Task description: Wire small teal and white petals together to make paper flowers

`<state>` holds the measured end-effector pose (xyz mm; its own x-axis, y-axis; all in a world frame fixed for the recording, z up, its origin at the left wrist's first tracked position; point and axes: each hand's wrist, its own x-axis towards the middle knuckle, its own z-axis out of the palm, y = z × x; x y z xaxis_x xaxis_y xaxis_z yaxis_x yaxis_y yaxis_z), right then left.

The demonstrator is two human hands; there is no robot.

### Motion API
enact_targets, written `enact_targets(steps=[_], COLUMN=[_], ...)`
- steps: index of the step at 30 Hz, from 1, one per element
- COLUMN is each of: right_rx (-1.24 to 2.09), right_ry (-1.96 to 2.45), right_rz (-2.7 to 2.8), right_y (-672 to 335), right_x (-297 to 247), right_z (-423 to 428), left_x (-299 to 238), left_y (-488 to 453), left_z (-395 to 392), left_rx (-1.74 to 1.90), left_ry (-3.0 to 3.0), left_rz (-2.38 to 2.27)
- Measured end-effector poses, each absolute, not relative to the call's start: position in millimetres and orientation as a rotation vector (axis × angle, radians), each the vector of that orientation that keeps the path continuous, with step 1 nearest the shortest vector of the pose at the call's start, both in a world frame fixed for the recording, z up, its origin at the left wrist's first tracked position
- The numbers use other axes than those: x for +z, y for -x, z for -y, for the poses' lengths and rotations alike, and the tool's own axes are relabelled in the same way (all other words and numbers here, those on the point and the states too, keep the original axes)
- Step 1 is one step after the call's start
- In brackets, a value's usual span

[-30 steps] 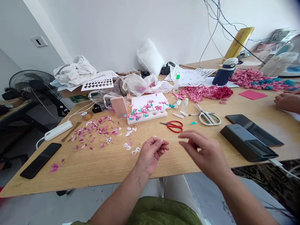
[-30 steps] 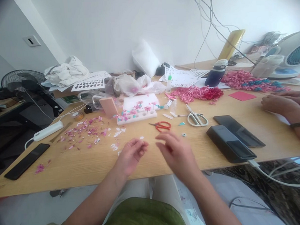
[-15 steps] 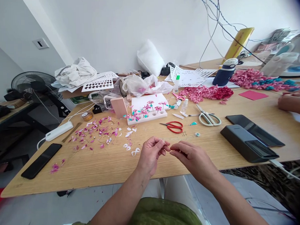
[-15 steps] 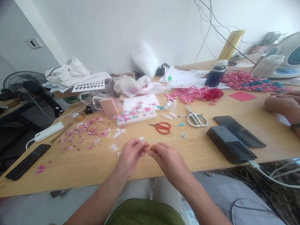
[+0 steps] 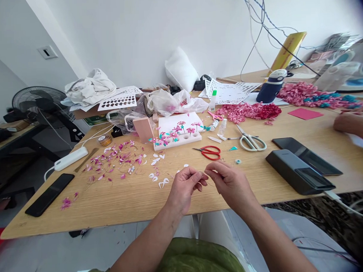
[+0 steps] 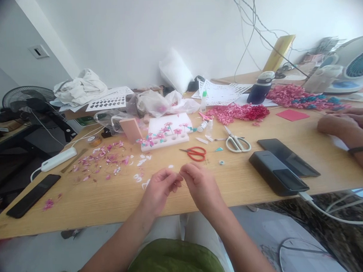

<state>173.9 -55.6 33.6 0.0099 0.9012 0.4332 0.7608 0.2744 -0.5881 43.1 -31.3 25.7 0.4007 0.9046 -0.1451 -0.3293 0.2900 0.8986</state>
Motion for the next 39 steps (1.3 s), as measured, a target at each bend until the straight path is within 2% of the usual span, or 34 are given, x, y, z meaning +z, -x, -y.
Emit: enact_targets(steps=[6,9,17,23,30,39], right_rx=[-0.206,-0.285,-0.336,-0.218,-0.01,-0.086], right_ry=[1.499,1.419,1.655,1.453,1.345,1.397], right_rz=[1.623,1.843,2.207,2.296,2.21,1.992], right_y=[-170,-168,-169,-176,-177,-176], right_x=[37,34,21,18,19,10], right_z=[78,86,77,72,68,69], left_x=[19,17,19,23,26,27], left_y=[-42,-43,-43,-44,-47,-50], left_z=[27,26,28,30,32,35], left_rx=[0.997,1.01,1.078,0.996,1.01,1.007], left_ry=[-0.831,-0.84,-0.956,-0.947,-0.889,-0.976], left_rz=[-0.771,-0.775,-0.85,-0.764,-0.686,-0.687])
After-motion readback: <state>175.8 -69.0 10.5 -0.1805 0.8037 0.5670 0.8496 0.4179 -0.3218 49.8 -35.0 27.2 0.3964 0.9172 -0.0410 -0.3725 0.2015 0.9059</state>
